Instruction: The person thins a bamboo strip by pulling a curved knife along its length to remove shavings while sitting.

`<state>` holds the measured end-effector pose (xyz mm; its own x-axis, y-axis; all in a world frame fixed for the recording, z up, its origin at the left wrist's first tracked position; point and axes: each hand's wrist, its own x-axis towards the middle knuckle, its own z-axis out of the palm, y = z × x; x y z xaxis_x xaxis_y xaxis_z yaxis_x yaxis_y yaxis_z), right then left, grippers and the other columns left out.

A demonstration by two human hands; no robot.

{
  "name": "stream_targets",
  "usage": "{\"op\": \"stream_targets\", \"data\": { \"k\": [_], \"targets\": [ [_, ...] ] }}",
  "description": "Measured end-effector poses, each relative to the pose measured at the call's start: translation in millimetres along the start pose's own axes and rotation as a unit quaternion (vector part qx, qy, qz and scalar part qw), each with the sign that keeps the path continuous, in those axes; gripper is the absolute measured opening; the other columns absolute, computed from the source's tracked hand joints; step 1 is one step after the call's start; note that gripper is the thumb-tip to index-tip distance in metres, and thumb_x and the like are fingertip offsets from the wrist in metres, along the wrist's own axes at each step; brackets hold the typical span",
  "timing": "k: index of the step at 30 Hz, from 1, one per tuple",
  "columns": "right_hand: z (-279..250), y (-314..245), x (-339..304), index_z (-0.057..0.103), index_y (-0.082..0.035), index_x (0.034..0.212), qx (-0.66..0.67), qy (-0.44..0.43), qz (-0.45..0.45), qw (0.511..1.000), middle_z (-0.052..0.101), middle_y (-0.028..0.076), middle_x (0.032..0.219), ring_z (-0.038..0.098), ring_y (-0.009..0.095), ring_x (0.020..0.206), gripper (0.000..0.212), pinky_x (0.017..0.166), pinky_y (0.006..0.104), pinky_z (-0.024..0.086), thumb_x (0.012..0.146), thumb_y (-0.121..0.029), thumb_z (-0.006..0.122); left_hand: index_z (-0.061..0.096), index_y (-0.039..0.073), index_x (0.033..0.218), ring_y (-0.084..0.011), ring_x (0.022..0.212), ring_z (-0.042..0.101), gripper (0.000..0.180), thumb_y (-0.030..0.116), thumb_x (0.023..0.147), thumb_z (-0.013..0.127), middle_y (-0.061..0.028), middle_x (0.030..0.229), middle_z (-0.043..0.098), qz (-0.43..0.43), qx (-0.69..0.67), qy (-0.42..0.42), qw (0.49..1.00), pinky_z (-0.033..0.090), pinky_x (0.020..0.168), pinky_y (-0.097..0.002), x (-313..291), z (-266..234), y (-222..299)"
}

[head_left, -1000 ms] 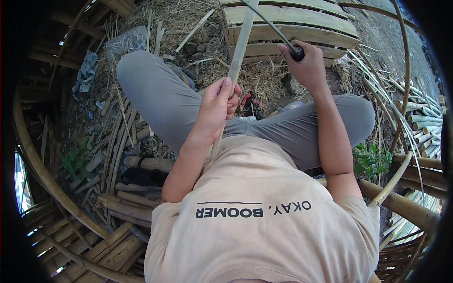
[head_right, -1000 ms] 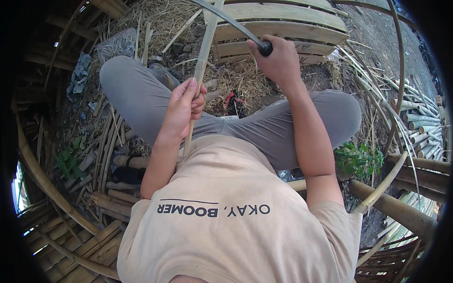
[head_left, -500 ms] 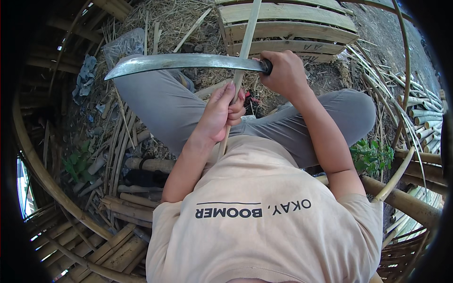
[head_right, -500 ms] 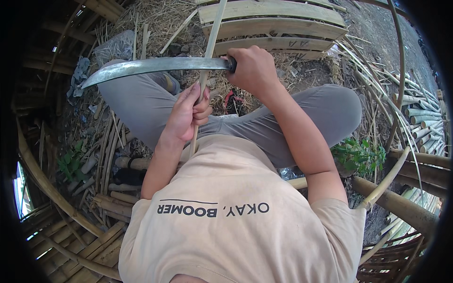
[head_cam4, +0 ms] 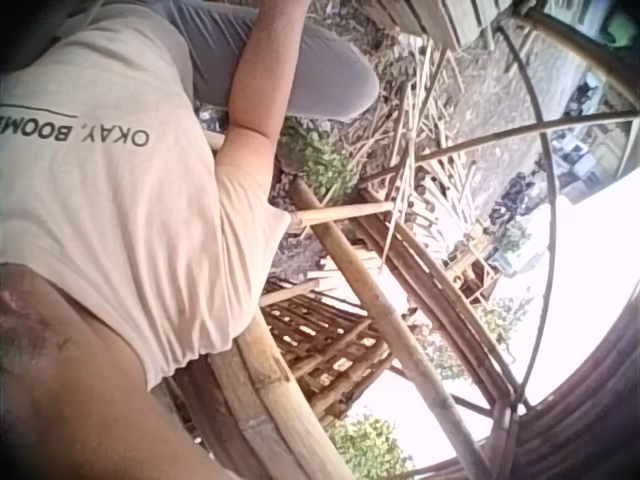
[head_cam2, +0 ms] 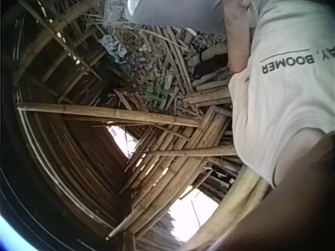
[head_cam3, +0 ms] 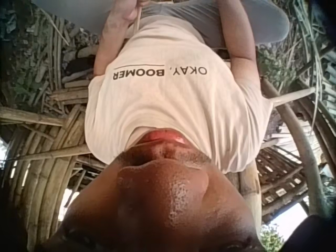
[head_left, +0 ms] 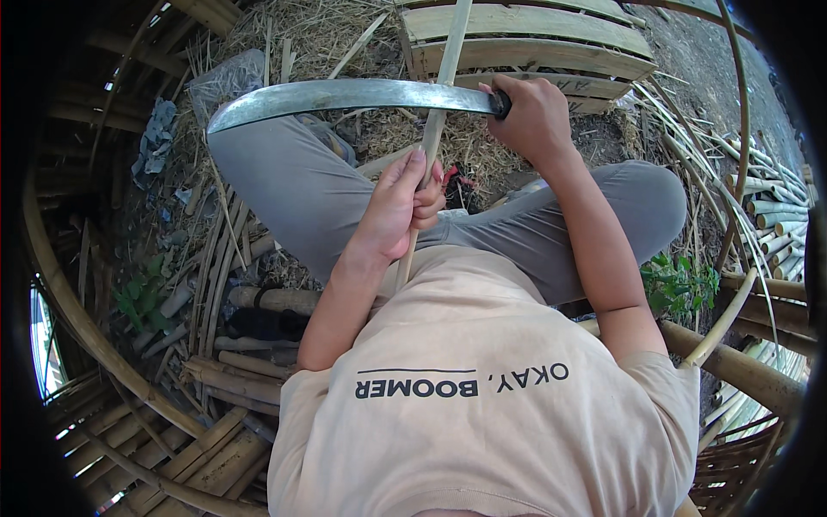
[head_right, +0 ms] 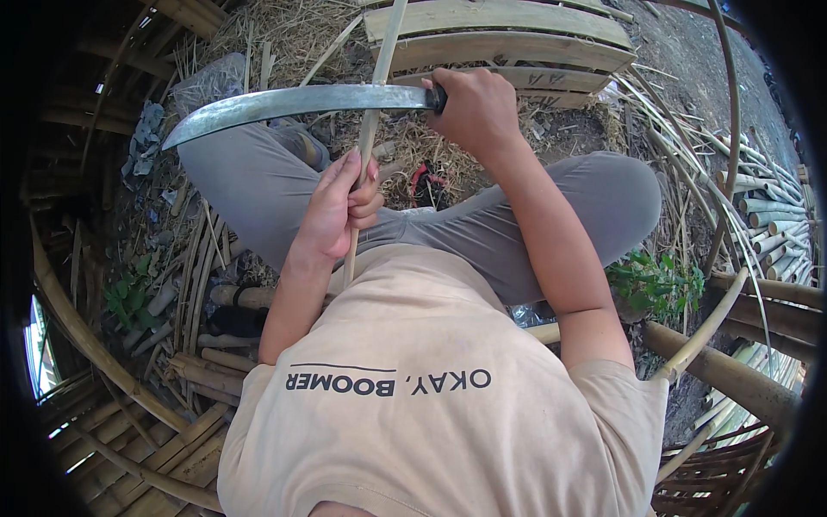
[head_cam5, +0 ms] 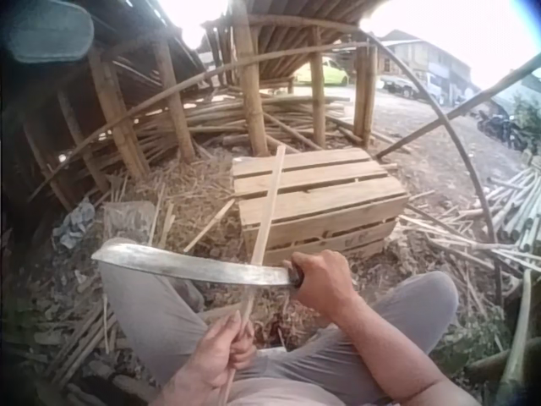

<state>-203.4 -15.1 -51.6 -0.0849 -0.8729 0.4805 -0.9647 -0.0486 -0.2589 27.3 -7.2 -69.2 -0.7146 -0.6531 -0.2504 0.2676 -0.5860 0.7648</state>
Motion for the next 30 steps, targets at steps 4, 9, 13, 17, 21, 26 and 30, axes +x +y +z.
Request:
{"op": "stream_targets", "data": {
  "k": [4, 9, 13, 17, 21, 26, 30],
  "targets": [
    [3, 6, 4, 0.071, -0.013, 0.084, -0.022, 0.006, 0.001, 1.000, 0.069, 0.013, 0.074, 0.068, 0.035, 0.073, 0.016, 0.068, 0.0467, 0.054, 0.079, -0.027, 0.069, 0.051, 0.011, 0.093, -0.0018, 0.047, 0.022, 0.032, 0.036, 0.108, 0.039, 0.0086, 0.059, 0.027, -0.005, -0.007, -0.003, 1.000, 0.018, 0.040, -0.0196, 2, -3, 5],
    [-3, 68, 22, 0.075, -0.014, 0.093, -0.035, 0.074, 0.107, 0.991, 0.070, 0.016, 0.079, 0.068, 0.038, 0.077, 0.023, 0.072, 0.0475, 0.054, 0.082, -0.033, 0.067, 0.051, 0.011, 0.093, -0.0018, 0.047, 0.023, 0.031, 0.036, 0.108, 0.039, 0.0082, 0.059, 0.027, -0.064, 0.013, -0.021, 0.998, 0.018, 0.039, -0.0197, -19, -12, 12],
    [-12, 73, 25, 0.076, -0.012, 0.095, -0.021, 0.124, 0.160, 0.979, 0.071, 0.018, 0.082, 0.068, 0.041, 0.079, 0.031, 0.074, 0.0483, 0.053, 0.084, -0.039, 0.067, 0.050, 0.011, 0.094, -0.0018, 0.048, 0.024, 0.031, 0.035, 0.108, 0.038, 0.0078, 0.059, 0.028, -0.043, -0.013, -0.042, 0.998, 0.018, 0.040, -0.0193, -21, -18, 11],
    [-19, 39, 12, 0.076, -0.011, 0.092, 0.028, 0.047, 0.153, 0.987, 0.070, 0.016, 0.077, 0.067, 0.040, 0.078, 0.030, 0.073, 0.0472, 0.053, 0.084, -0.038, 0.068, 0.050, 0.010, 0.095, -0.0018, 0.049, 0.024, 0.029, 0.033, 0.108, 0.039, 0.0080, 0.061, 0.030, -0.014, 0.029, 0.028, 0.999, 0.018, 0.041, -0.0187, -14, -10, 15],
    [-4, 9, -4, 0.073, -0.009, 0.087, 0.059, -0.011, 0.063, 0.996, 0.066, 0.017, 0.071, 0.066, 0.039, 0.073, 0.023, 0.068, 0.0465, 0.052, 0.080, -0.031, 0.070, 0.050, 0.009, 0.096, -0.0009, 0.050, 0.024, 0.027, 0.030, 0.108, 0.040, 0.0084, 0.063, 0.032, 0.005, 0.121, 0.071, 0.990, 0.018, 0.042, -0.0182, -6, -5, 11],
    [8, -19, -11, 0.071, -0.010, 0.084, 0.064, -0.047, -0.017, 0.997, 0.064, 0.019, 0.068, 0.064, 0.040, 0.069, 0.017, 0.066, 0.0471, 0.051, 0.076, -0.025, 0.071, 0.050, 0.008, 0.094, -0.0005, 0.049, 0.025, 0.028, 0.029, 0.109, 0.038, 0.0081, 0.062, 0.034, 0.054, 0.216, 0.110, 0.969, 0.020, 0.041, -0.0190, -1, 2, 0],
    [3, -15, -6, 0.069, -0.010, 0.078, 0.014, -0.047, 0.004, 0.999, 0.065, 0.017, 0.067, 0.065, 0.039, 0.069, 0.015, 0.065, 0.0472, 0.052, 0.076, -0.025, 0.071, 0.049, 0.006, 0.092, -0.0003, 0.047, 0.027, 0.030, 0.028, 0.109, 0.037, 0.0078, 0.060, 0.033, 0.115, 0.303, 0.106, 0.940, 0.022, 0.040, -0.0198, -2, 0, -7]
  ]
}}
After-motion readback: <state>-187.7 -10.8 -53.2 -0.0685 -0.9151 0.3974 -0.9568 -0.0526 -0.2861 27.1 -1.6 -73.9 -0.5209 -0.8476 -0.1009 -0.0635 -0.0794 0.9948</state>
